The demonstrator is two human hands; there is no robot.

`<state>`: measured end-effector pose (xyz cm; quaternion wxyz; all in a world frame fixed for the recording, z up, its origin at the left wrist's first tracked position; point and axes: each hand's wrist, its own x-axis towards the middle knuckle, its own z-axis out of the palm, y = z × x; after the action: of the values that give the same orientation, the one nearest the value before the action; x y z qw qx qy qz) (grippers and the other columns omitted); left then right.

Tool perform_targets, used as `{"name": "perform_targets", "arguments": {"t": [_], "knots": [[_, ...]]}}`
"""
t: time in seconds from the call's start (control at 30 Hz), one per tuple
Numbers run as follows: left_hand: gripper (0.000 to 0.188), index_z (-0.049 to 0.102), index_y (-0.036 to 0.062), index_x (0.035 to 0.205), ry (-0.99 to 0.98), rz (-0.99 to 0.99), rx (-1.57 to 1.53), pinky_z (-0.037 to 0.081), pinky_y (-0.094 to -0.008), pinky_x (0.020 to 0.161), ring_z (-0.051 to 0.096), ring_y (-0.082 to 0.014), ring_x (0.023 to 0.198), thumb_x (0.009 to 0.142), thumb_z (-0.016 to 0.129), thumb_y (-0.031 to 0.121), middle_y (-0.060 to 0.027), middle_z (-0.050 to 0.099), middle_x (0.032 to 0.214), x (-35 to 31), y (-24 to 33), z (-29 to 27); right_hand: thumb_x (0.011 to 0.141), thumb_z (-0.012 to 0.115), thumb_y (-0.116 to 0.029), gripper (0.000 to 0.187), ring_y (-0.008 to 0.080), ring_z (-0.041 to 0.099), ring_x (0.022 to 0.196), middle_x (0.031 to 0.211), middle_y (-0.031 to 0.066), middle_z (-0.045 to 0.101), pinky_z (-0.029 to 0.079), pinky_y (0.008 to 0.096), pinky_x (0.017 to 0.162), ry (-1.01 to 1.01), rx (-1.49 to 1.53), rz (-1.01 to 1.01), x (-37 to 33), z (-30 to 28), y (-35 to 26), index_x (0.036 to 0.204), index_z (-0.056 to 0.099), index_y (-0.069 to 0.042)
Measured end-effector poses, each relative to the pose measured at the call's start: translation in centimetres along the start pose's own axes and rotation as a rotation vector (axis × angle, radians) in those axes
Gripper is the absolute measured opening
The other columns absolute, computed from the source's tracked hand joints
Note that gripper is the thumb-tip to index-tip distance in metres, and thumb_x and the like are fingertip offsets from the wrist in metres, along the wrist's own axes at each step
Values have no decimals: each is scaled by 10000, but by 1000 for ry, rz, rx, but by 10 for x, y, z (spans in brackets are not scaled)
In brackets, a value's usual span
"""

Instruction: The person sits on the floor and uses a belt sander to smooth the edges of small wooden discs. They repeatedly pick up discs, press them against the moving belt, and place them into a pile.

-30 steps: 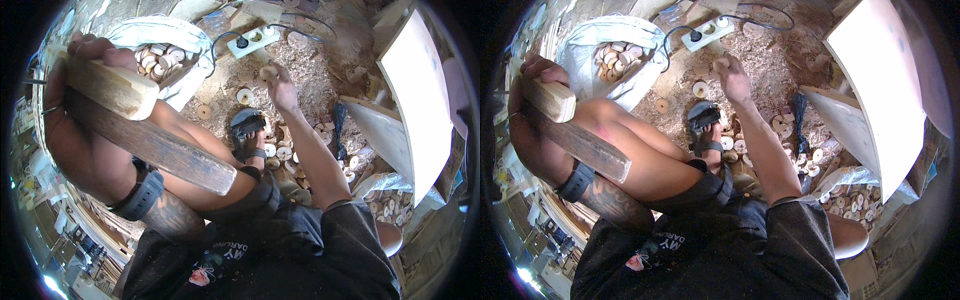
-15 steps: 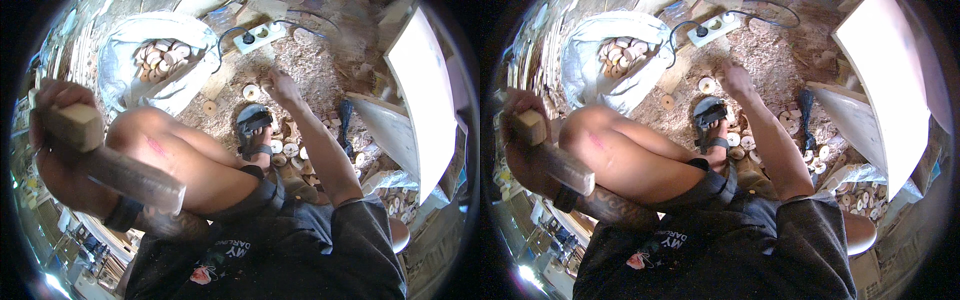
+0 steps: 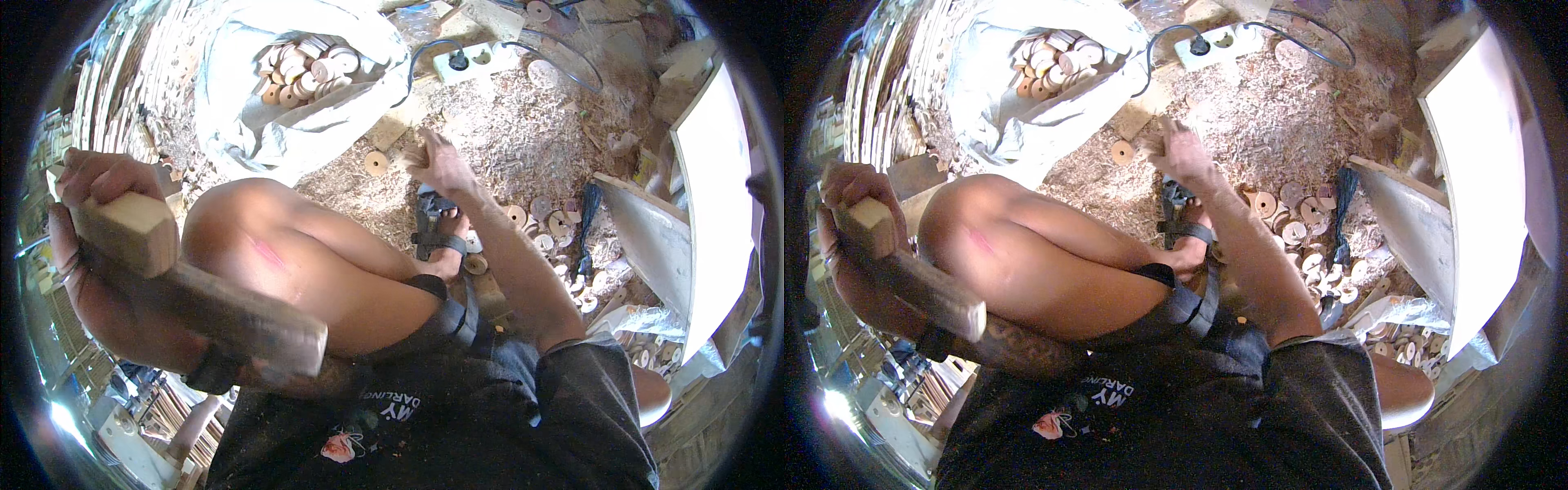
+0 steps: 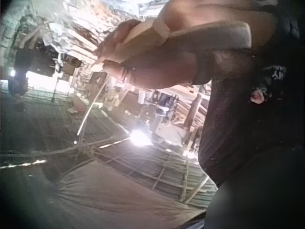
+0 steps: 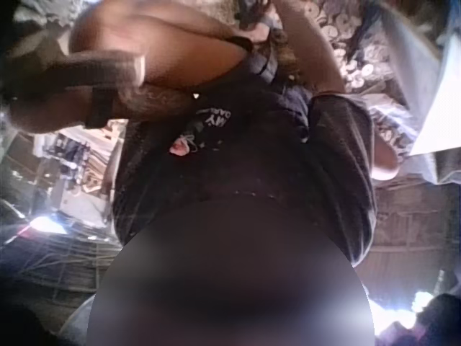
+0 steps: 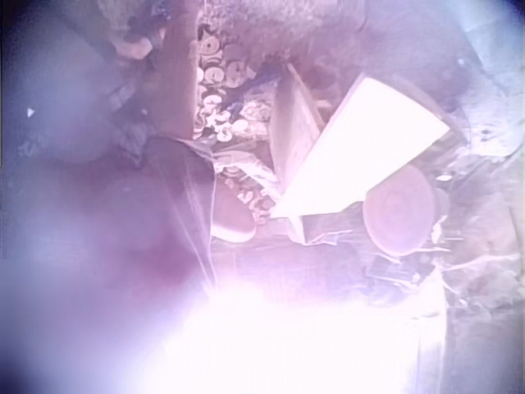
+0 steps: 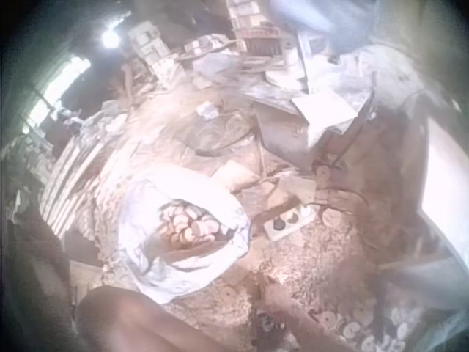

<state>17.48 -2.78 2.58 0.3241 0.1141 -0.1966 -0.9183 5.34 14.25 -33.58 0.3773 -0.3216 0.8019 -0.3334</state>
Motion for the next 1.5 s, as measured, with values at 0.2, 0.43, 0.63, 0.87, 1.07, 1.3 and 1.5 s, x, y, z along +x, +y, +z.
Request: {"name": "perform_targets", "arguments": {"t": [0.2, 0.43, 0.63, 0.87, 1.07, 1.3, 1.5], "knots": [[187, 429, 20, 1080, -16, 39, 29, 393, -339, 805, 508, -148, 875, 917, 515, 52, -55, 491, 958, -5, 9, 0, 860, 592, -134, 430, 315, 494, 1193, 1229, 163, 482, 474, 403, 964, 156, -242, -386, 20, 60, -42, 1259, 440, -75], [150, 411, 43, 1023, 63, 73, 63, 423, -336, 717, 494, -167, 800, 898, 471, -13, -67, 465, 893, -8, 5, 17, 821, 682, -276, 443, 315, 442, 1212, 1262, 147, 453, 397, 437, 999, -76, -638, -244, 28, 91, -28, 1145, 487, -45], [69, 400, 63, 1019, 38, -45, 44, 425, -315, 680, 486, -170, 753, 992, 338, 76, -49, 441, 840, -5, 11, 23, 884, 638, -401, 581, 394, 441, 1220, 1297, 198, 427, 398, 486, 1011, -3, -347, -97, -6, 97, -30, 1325, 429, -86], [308, 409, 86, 1027, 108, 23, 114, 397, -277, 619, 461, -131, 707, 1055, 172, 281, -11, 417, 813, -23, 24, 31, 898, 618, -340, 452, 362, 524, 1107, 1236, 180, 509, 428, 487, 939, 249, -207, -120, -13, 109, -22, 1266, 506, -103], [267, 401, 103, 1049, 97, 129, -116, 389, -272, 636, 436, -136, 728, 1051, 194, 272, -11, 410, 842, -43, 18, 35, 939, 537, -280, 499, 315, 374, 1348, 1362, 157, 482, 308, 468, 1115, -24, -383, -178, 35, 118, -71, 1355, 432, -25], [271, 365, 60, 1211, 57, 84, -8, 399, -293, 653, 436, -143, 764, 1050, 257, 250, -24, 399, 880, -30, 24, 35, 913, 530, -124, 425, 292, 462, 1276, 1311, 121, 527, 403, 482, 1045, -182, -668, -383, 54, 152, -75, 1318, 484, -2], [232, 392, 52, 1141, 75, 74, -102, 393, -287, 668, 449, -135, 759, 1045, 263, 219, -21, 418, 869, -30, 17, 21, 872, 610, -82, 287, 278, 583, 1126, 1078, 170, 652, 518, 368, 904, -135, 203, -96, 4, 93, -46, 1154, 610, -25]]}}
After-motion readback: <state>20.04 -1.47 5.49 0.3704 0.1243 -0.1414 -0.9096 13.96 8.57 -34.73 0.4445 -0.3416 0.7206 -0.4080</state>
